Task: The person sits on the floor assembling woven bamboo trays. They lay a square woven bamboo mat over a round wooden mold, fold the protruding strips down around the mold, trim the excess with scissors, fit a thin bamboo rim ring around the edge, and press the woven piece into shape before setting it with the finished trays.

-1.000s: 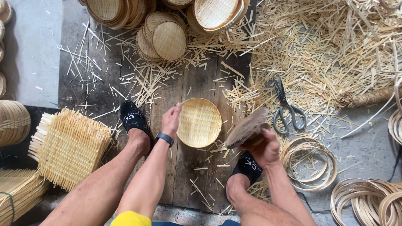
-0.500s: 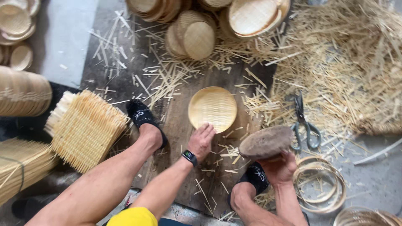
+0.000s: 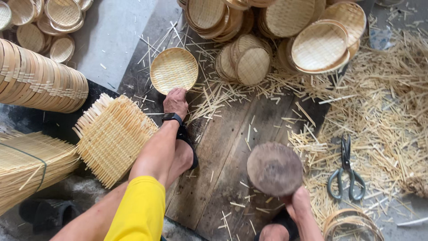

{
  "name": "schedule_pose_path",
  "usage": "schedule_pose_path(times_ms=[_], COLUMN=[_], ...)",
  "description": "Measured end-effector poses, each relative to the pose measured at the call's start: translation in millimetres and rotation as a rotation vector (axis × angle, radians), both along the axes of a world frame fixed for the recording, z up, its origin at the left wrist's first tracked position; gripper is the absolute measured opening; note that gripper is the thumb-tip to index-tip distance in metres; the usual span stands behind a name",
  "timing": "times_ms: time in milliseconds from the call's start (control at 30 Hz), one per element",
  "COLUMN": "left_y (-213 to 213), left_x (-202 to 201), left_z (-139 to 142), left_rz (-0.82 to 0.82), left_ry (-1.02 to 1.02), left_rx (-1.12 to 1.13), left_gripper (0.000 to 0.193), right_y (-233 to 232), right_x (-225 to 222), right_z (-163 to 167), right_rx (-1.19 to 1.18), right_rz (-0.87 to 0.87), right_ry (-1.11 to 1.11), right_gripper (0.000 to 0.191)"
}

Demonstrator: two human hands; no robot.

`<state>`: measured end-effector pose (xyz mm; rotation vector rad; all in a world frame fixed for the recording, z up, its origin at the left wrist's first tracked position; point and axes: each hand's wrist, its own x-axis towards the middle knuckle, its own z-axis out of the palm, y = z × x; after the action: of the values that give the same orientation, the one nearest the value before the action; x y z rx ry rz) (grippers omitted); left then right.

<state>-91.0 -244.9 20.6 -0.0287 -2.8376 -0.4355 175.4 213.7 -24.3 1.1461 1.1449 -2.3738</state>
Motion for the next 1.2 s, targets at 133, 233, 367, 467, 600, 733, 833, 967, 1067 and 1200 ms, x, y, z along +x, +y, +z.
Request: schedule_pose_path(times_ms=[133, 233, 367, 467, 600, 733, 833, 967, 1067, 1200], left_y=[-7.1, -3.9, -3.9, -22.5, -82.5, -123.1, -123.3, -130.6, -138.6, -146.6], left_x=[-17.1, -16.5, -10.9, -4.4, 17.4, 71.4, 110.5, 134.1, 146.6, 152.3], left_z=[-13.3, -25.8, -28.4, -9.6, 43.3, 81.2, 81.0, 76.3, 72.5, 62.7], left_rz=[-0.010, -0.073, -0.075, -0.091, 0.020, 0.302, 0.469, 0.433, 0.433, 0.375], left_ry=[-0.107, -0.047, -0.035, -0.080, -0.398, -0.976, -1.136, -1.223, -1.185, -1.117], left_rx=[0.022, 0.034, -0.012, -0.044, -0.154, -0.293, -0.277, -0.295, -0.328, -0.329], left_gripper=[0.025, 0.037, 0.032, 0.059, 0.118, 0.176, 0.186, 0.178, 0.172, 0.161], right_y=[22.1, 26.7, 33.7, 31.9, 4.3, -27.0, -33.7, -28.6, -25.1, -22.1], right_x=[9.2, 17.0, 23.5, 27.3, 20.9, -0.9, -5.6, -0.2, 4.2, 7.3], right_z=[27.1, 22.4, 5.4, 3.5, 10.2, 13.4, 15.0, 10.1, 2.0, -6.7], right_rx=[0.112, 0.335, 0.271, 0.236, 0.109, 0.012, 0.008, 0.018, 0.040, 0.086], right_rz=[0.138, 0.225, 0.200, 0.162, 0.069, 0.086, 0.133, 0.191, 0.225, 0.227], right_ry=[-0.123, -0.146, -0.090, -0.058, 0.034, 0.111, 0.074, 0.001, 0.001, -0.020], right_gripper=[0.062, 0.040, 0.039, 0.039, 0.041, 0.042, 0.041, 0.042, 0.042, 0.039])
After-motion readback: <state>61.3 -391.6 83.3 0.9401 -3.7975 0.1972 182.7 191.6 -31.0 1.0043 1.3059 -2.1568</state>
